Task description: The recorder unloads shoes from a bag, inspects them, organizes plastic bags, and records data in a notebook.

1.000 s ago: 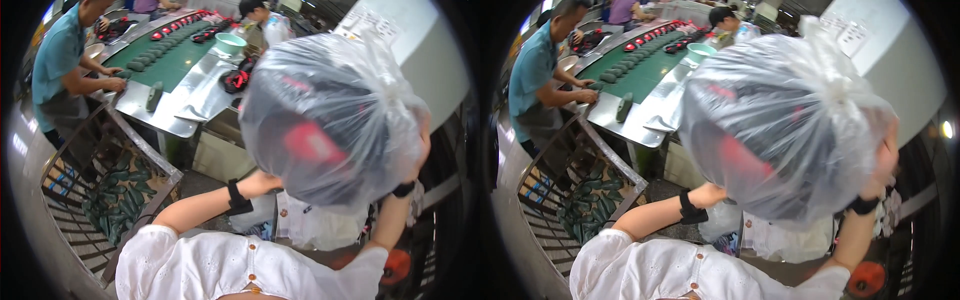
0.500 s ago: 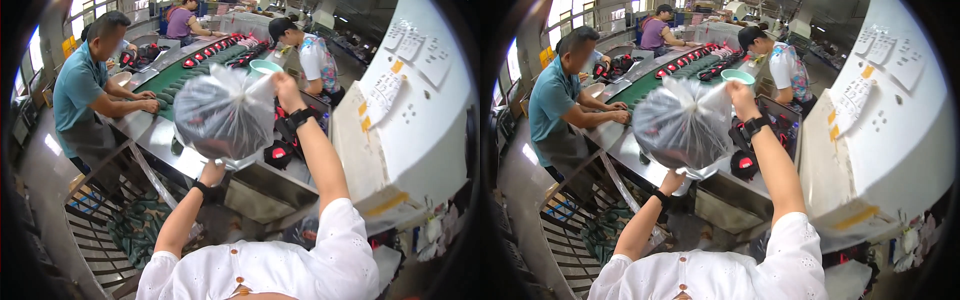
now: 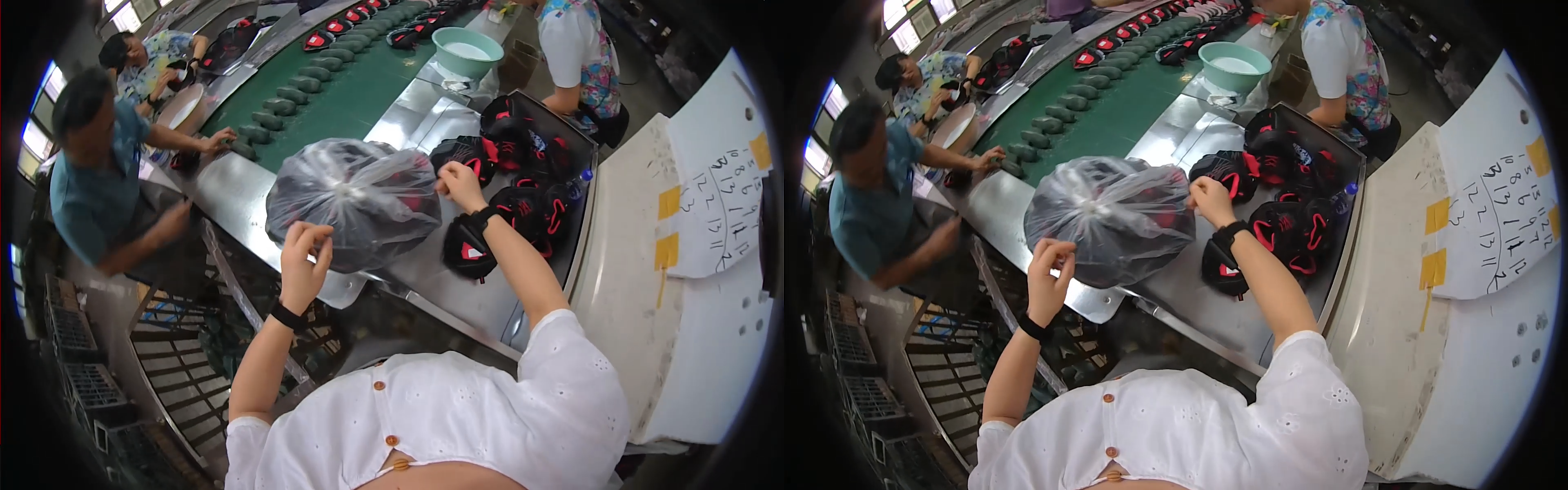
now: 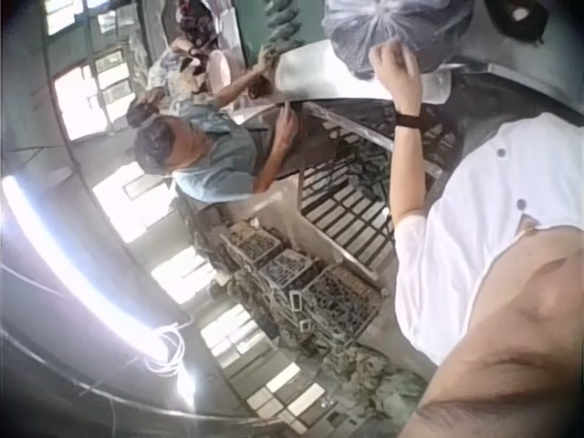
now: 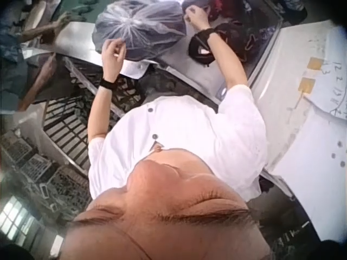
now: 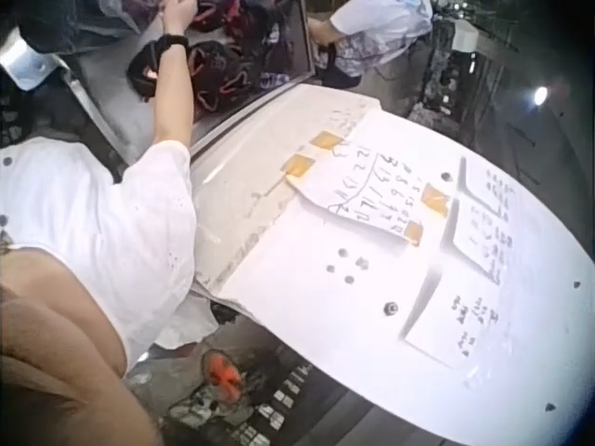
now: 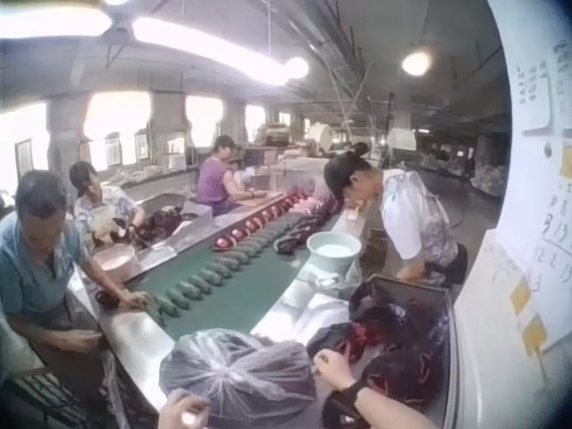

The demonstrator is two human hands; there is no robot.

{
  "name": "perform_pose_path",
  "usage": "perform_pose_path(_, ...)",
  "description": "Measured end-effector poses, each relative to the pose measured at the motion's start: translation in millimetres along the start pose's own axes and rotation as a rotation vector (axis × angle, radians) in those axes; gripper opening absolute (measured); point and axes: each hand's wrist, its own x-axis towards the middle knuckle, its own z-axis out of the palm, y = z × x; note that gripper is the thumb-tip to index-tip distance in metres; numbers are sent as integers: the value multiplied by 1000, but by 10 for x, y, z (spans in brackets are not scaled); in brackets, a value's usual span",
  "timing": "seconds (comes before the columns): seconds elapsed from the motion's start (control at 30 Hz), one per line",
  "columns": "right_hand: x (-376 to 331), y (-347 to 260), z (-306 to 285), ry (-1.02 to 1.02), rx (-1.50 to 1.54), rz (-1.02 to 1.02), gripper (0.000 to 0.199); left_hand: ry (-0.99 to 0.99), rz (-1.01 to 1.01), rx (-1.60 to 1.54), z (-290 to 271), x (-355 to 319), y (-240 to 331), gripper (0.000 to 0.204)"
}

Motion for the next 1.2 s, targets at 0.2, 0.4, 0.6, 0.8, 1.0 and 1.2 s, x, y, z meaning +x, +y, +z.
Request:
perform_pose_path(0.2,-910,791,-120,-937,-1159,-195,56,6,-53,28,134,588,-335,44)
perform_pose_path(0.4,-795,929,-572,-815,-1195,139,61,-243,-90,160,-64,875,-460,29)
perform_pose_path(0.6,-340,-1164,62,-113,-290,-423,25,-193,-16,-30,-171,896,-402,14)
perform_pose_path(0.8,-47,-1307,1122,-151,-516,-574,35,-39,85,-363,-567,1271,132,14)
perform_pose_path(1.0,67,-1092,887,-140,-372,-528,32,-37,126,-592,-811,1270,141,24)
perform_pose_path(1.2,11,-1198,527,-301,-146,-448,37,-431,180,177,-69,980,-490,54)
